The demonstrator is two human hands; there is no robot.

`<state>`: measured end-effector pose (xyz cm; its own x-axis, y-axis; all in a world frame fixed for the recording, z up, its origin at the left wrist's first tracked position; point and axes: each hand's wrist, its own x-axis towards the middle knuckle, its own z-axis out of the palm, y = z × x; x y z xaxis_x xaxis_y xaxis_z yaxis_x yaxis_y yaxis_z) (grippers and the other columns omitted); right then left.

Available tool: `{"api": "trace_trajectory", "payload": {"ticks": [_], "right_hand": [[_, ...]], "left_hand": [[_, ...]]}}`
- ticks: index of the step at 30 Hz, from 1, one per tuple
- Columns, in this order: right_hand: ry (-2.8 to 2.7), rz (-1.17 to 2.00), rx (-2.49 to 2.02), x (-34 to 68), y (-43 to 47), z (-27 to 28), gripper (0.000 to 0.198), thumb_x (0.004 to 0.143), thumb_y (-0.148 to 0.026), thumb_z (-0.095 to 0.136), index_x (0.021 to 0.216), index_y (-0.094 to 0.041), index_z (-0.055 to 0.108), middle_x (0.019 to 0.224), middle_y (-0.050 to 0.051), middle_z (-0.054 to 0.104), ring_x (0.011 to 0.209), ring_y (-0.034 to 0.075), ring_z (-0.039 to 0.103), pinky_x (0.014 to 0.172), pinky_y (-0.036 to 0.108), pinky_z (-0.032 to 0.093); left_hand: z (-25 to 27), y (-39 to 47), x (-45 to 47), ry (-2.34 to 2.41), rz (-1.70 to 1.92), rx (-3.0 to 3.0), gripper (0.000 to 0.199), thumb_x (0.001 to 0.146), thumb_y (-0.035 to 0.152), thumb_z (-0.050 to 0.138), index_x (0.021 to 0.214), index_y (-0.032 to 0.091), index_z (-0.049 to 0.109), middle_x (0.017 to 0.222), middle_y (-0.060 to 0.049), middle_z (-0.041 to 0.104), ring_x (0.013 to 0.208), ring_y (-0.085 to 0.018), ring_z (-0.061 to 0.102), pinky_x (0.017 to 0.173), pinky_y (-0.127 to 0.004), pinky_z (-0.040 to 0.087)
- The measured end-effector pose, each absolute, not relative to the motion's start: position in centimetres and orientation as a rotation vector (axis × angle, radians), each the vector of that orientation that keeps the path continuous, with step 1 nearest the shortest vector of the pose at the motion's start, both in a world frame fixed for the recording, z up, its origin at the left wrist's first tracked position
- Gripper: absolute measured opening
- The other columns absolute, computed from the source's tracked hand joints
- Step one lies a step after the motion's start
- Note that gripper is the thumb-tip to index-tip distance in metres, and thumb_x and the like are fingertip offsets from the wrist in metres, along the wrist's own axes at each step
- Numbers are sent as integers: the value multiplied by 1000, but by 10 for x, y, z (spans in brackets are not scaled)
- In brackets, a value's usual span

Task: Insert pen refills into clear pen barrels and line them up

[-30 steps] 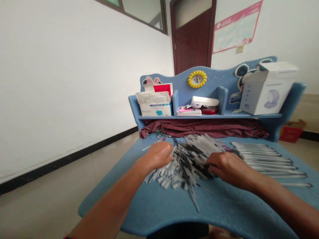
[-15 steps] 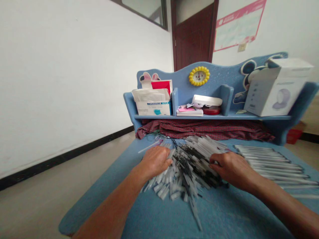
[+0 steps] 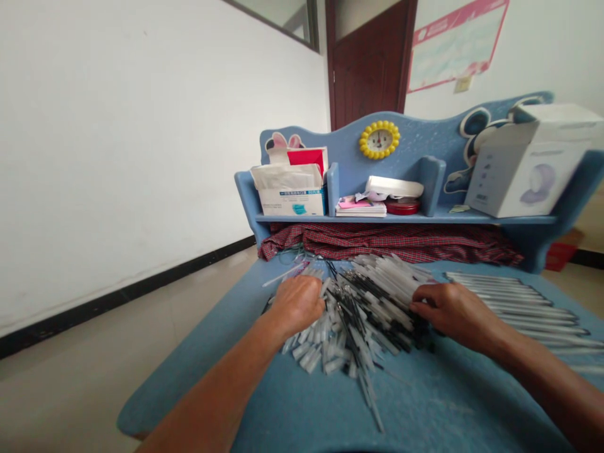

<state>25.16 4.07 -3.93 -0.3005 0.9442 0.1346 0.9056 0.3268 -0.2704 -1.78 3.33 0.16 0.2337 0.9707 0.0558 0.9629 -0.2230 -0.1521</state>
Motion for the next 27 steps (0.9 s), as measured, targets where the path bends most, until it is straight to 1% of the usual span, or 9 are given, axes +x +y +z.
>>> {"api": "trace_trajectory", "payload": {"ticks": [4,7,11,14,18,20,23,25,27], "right_hand": [[-2303,210,-1667,253,42,-39,25,84,-30,46,77,-22,69,76,5,69,69,18,62,62,26,37],[-2296,205,-1664,253,42,-38,24,83,-30,48,77,-22,69,76,4,69,70,18,62,62,26,36],[-2288,224,-1625,250,38,-36,23,83,-31,48,78,-22,69,75,4,70,70,17,63,61,25,36],[-2304,229,-1590,245,35,-36,26,85,-33,46,78,-23,69,73,3,70,69,17,63,61,25,36],[-2339,152,-1644,233,32,-36,29,85,-36,46,76,-23,69,70,4,70,68,18,64,57,26,32],[-2357,110,-1667,227,32,-37,29,85,-35,46,73,-23,69,68,4,70,68,19,64,56,26,31],[-2368,80,-1686,222,32,-37,29,85,-30,45,68,-22,67,67,4,70,67,18,64,56,26,30],[-2345,83,-1692,222,32,-36,28,84,-28,45,68,-22,67,67,4,69,67,18,64,55,26,31],[-2297,119,-1661,226,32,-36,27,84,-27,44,71,-22,68,68,4,69,68,19,64,57,26,33]], "left_hand": [[2,34,-15,-1870,57,-2321,21,76,23,45,69,16,64,71,-13,67,73,-27,64,60,-31,41],[2,36,-16,-1900,-55,-2345,19,74,23,46,67,17,63,64,-8,64,63,-22,61,55,-28,36],[3,37,-17,-1980,-417,-2461,15,70,20,49,62,17,61,54,0,57,54,-14,52,51,-23,32],[6,34,-15,-1992,-735,-2598,12,68,18,51,61,16,60,51,3,52,52,-11,48,51,-20,32],[9,28,-11,-2009,-1064,-2738,7,68,21,55,64,15,57,51,6,45,50,-9,42,49,-19,32],[8,26,-11,-2025,-1185,-2801,7,69,22,56,66,15,57,54,6,47,51,-8,42,49,-19,32],[5,26,-14,-2039,-1303,-2886,8,71,23,55,71,15,57,58,4,53,52,-8,45,50,-19,33],[3,27,-16,-2040,-1342,-2929,10,72,24,56,74,15,58,59,4,55,53,-9,46,50,-19,33],[2,28,-18,-2032,-1373,-2962,13,71,25,58,76,14,60,58,4,54,53,-9,45,50,-19,34]]}}
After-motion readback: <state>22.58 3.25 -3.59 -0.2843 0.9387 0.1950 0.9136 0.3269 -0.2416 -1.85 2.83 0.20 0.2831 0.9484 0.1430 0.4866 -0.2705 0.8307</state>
